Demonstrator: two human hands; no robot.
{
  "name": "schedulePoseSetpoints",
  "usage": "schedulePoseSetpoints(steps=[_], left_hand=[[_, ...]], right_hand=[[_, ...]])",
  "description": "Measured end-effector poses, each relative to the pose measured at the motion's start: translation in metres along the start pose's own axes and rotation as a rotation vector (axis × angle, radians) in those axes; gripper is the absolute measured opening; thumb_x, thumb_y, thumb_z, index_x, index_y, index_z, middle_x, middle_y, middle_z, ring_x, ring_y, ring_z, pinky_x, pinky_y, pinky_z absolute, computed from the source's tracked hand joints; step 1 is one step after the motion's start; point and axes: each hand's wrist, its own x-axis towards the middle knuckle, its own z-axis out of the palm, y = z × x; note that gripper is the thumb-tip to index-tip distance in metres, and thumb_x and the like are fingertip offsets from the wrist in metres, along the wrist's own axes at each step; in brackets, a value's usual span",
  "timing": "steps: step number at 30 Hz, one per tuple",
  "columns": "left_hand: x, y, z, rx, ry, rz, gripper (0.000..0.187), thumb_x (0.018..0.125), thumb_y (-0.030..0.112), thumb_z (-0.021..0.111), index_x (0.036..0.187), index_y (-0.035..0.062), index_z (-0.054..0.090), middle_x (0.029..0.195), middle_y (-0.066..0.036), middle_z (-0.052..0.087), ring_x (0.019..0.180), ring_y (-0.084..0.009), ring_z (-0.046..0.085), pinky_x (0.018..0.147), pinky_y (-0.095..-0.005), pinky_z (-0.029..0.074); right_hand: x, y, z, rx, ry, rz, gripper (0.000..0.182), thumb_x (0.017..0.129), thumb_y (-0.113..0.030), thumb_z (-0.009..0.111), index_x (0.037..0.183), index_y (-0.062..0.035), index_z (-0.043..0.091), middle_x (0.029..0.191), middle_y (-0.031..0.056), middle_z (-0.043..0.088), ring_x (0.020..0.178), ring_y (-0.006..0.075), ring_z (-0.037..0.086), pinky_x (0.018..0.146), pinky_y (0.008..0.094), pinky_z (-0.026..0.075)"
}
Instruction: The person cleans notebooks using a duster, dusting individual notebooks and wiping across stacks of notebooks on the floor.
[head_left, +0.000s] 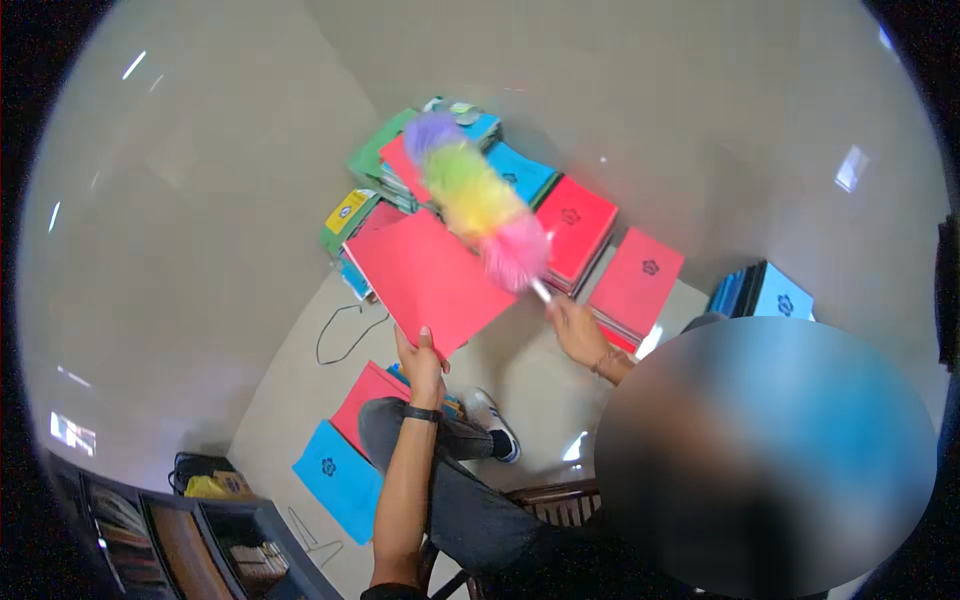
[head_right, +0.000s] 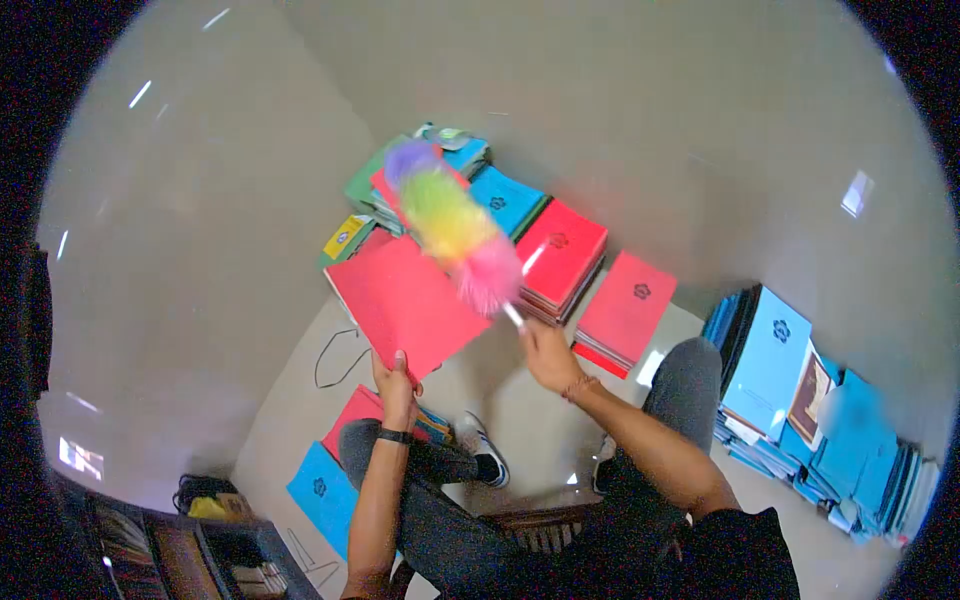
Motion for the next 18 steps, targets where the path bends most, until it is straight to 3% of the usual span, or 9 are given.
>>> schedulePoseSetpoints(steps=[4,6,7,9,12,14,15,17,18], left_hand=[[0.022,-0.006,-0.026,-0.106,0.096,0.061,0.045,0.101,0.009,0.047,0.144,0.0118,0.035,0.088,-0.005,0.06,0.043,-0.0094,0.047,0.032,-0.0241,0.035],[0.039,-0.027,-0.053,-0.215,-0.049,0.047,0.047,0.101,0.009,0.047,0.146,0.0119,0.032,0.088,-0.005,0.059,0.041,-0.0089,0.044,0.032,-0.0242,0.035],[0.034,-0.012,-0.05,-0.252,-0.097,0.043,0.048,0.101,0.009,0.047,0.146,0.0119,0.031,0.088,-0.004,0.059,0.041,-0.0087,0.043,0.032,-0.0242,0.035],[0.016,0.014,-0.04,-0.119,0.124,0.063,0.048,0.101,0.008,0.047,0.147,0.0111,0.031,0.089,-0.004,0.059,0.039,-0.0083,0.042,0.032,-0.0242,0.034],[0.016,0.011,-0.036,-0.114,0.133,0.049,0.053,0.101,0.008,0.048,0.15,0.0117,0.028,0.091,-0.005,0.06,0.041,-0.0078,0.044,0.031,-0.0233,0.034],[0.03,-0.012,-0.045,-0.121,0.169,0.02,0.054,0.101,0.008,0.048,0.151,0.0121,0.027,0.093,-0.005,0.06,0.041,-0.0077,0.045,0.031,-0.023,0.034],[0.056,-0.052,-0.059,0.048,0.109,0.385,0.055,0.101,0.008,0.048,0.151,0.0123,0.026,0.094,-0.006,0.061,0.041,-0.0078,0.044,0.031,-0.023,0.033],[0.055,-0.052,-0.058,0.216,0.072,0.743,0.055,0.101,0.008,0.048,0.152,0.0125,0.026,0.096,-0.006,0.062,0.041,-0.0079,0.043,0.03,-0.0231,0.032],[0.026,-0.004,-0.043,0.076,0.113,0.381,0.054,0.101,0.009,0.048,0.151,0.0128,0.028,0.092,-0.006,0.061,0.041,-0.0084,0.043,0.031,-0.0238,0.033]], right_hand=[[-0.034,-0.022,0.025,-0.057,-0.285,-0.142,0.029,0.102,-0.023,0.043,0.098,0.0012,0.058,0.075,0.0278,0.059,0.072,0.0472,0.059,0.065,0.0516,0.045],[-0.038,-0.03,0.033,-0.171,-0.385,-0.197,0.03,0.102,-0.025,0.043,0.097,0.0008,0.057,0.075,0.0285,0.059,0.074,0.0485,0.059,0.066,0.0544,0.046],[-0.033,-0.033,0.036,-0.174,-0.388,-0.204,0.03,0.102,-0.025,0.043,0.097,0.0008,0.057,0.075,0.0285,0.059,0.074,0.0485,0.059,0.066,0.0544,0.046],[-0.024,-0.035,0.038,-0.101,-0.282,-0.12,0.031,0.102,-0.028,0.044,0.097,-0.0002,0.058,0.075,0.0279,0.06,0.073,0.0493,0.059,0.068,0.0568,0.046],[-0.03,-0.033,0.04,-0.119,-0.345,-0.087,0.03,0.102,-0.027,0.045,0.098,-0.0006,0.058,0.074,0.0277,0.06,0.073,0.0492,0.059,0.069,0.0561,0.046],[-0.035,-0.038,0.028,-0.13,-0.411,-0.18,0.03,0.102,-0.027,0.045,0.097,-0.0006,0.058,0.074,0.0276,0.06,0.073,0.0489,0.059,0.068,0.0548,0.046],[-0.036,-0.04,0.022,-0.132,-0.48,-0.254,0.029,0.102,-0.027,0.046,0.097,-0.0007,0.058,0.073,0.0275,0.059,0.072,0.0486,0.059,0.066,0.0536,0.046],[-0.032,-0.033,0.027,-0.141,-0.488,-0.221,0.028,0.102,-0.026,0.046,0.096,-0.0006,0.058,0.073,0.0275,0.059,0.07,0.0477,0.059,0.064,0.0517,0.046],[-0.029,-0.022,0.039,-0.096,-0.394,-0.189,0.028,0.102,-0.026,0.046,0.096,-0.0007,0.058,0.072,0.0273,0.059,0.069,0.0475,0.059,0.064,0.0515,0.045]])
